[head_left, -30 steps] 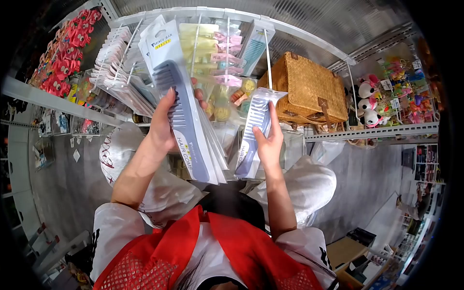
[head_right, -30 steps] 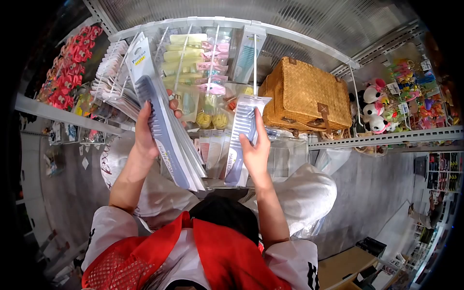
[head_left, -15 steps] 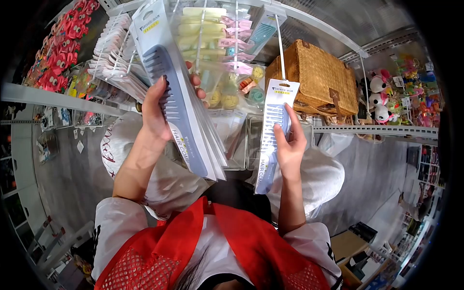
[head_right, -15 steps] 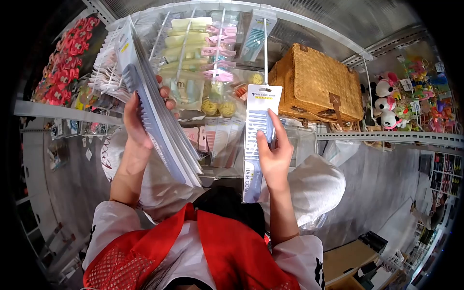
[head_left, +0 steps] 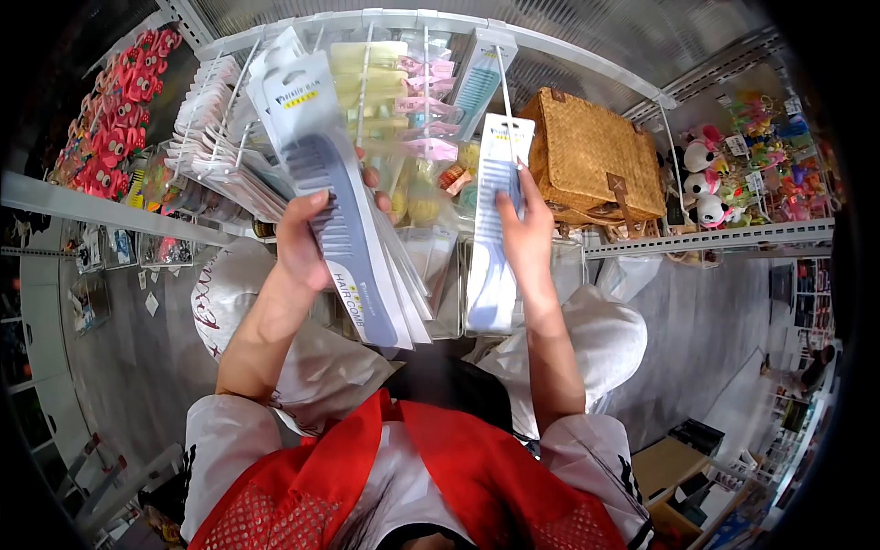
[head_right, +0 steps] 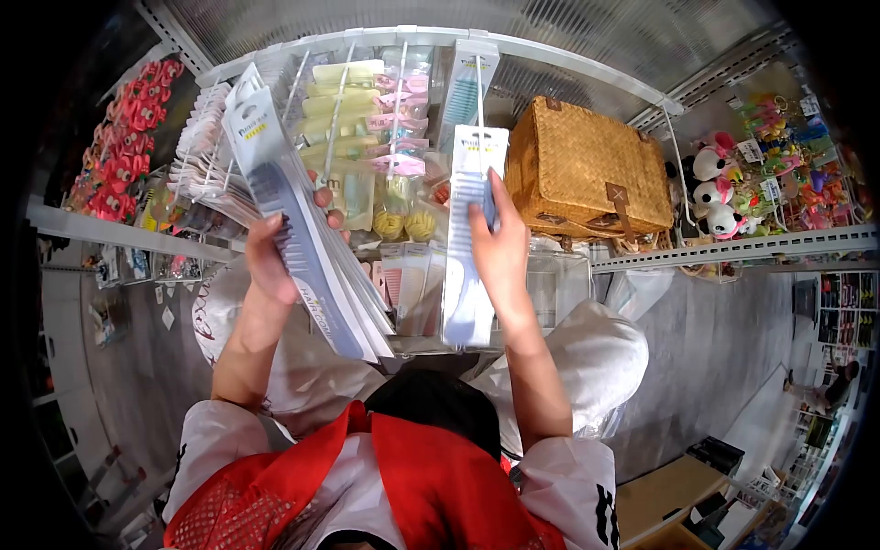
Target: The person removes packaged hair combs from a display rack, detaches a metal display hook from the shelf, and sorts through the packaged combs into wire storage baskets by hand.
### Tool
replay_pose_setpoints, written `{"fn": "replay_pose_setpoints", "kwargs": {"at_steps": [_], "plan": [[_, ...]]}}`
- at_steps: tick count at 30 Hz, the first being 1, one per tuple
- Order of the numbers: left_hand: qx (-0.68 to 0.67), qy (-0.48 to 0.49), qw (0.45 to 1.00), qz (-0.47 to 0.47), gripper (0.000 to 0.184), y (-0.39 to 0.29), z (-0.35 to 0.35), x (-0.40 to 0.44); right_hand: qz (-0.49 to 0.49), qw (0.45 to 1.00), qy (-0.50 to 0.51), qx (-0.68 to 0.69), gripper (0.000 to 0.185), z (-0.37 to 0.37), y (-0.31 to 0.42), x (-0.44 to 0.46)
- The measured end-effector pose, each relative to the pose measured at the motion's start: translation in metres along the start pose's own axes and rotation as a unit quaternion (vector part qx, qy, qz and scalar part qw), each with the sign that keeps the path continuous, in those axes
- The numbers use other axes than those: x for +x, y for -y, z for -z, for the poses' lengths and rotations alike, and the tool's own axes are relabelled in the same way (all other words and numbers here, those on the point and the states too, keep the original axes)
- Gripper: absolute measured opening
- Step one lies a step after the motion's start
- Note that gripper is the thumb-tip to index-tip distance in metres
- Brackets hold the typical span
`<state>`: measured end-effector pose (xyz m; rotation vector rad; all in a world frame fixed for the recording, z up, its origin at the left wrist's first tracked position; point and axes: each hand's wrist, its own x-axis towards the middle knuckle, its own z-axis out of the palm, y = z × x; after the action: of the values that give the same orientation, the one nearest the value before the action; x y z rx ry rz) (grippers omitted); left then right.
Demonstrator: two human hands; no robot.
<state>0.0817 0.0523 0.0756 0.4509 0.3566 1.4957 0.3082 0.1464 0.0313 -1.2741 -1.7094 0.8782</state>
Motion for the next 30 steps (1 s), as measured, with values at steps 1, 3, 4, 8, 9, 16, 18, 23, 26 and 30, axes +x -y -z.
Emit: {"fn": "replay_pose_setpoints", "kwargs": {"at_steps": [1,3,4,8,9,16,18,23,26,30], "plan": [[0.006,0.000,1.000,0.007,0.058,0.002,-0.003,0.001,-0.034,0.999,0.009,-0.012,0.045,-0.007,-0.002,0.020],[0.014,0.005,0.999,0.044,0.057,0.005,-0.007,0.002,0.101,0.992,-0.033,-0.065,0.046,-0.022,-0.014,0.063],[0.030,0.012,0.997,0.066,0.057,0.007,-0.002,0.003,0.155,0.986,-0.030,-0.058,0.046,-0.027,-0.024,0.085],[0.103,-0.004,0.992,0.072,0.048,0.016,0.013,0.001,0.161,0.969,-0.113,-0.149,0.041,-0.030,-0.033,0.112],[0.130,-0.013,0.989,0.067,0.045,0.017,0.014,0.000,0.167,0.953,-0.168,-0.189,0.040,-0.030,-0.036,0.111],[0.228,-0.061,0.970,0.050,0.043,0.026,-0.008,0.002,0.186,0.969,-0.065,0.150,0.040,-0.007,0.063,-0.022],[0.288,-0.042,0.956,0.034,0.043,0.033,-0.010,0.005,0.140,0.984,0.007,0.110,0.054,-0.021,0.089,-0.035],[0.201,-0.089,0.974,0.057,0.037,0.042,-0.012,0.002,0.039,0.952,-0.011,0.303,0.069,-0.028,0.079,-0.026],[0.124,-0.064,0.987,0.078,0.030,0.035,-0.010,-0.002,0.023,0.934,-0.064,0.350,0.069,-0.007,0.075,-0.020],[0.208,-0.050,0.976,0.040,0.037,0.034,-0.010,0.000,0.034,0.931,-0.049,0.360,0.071,0.000,0.068,-0.024]]}}
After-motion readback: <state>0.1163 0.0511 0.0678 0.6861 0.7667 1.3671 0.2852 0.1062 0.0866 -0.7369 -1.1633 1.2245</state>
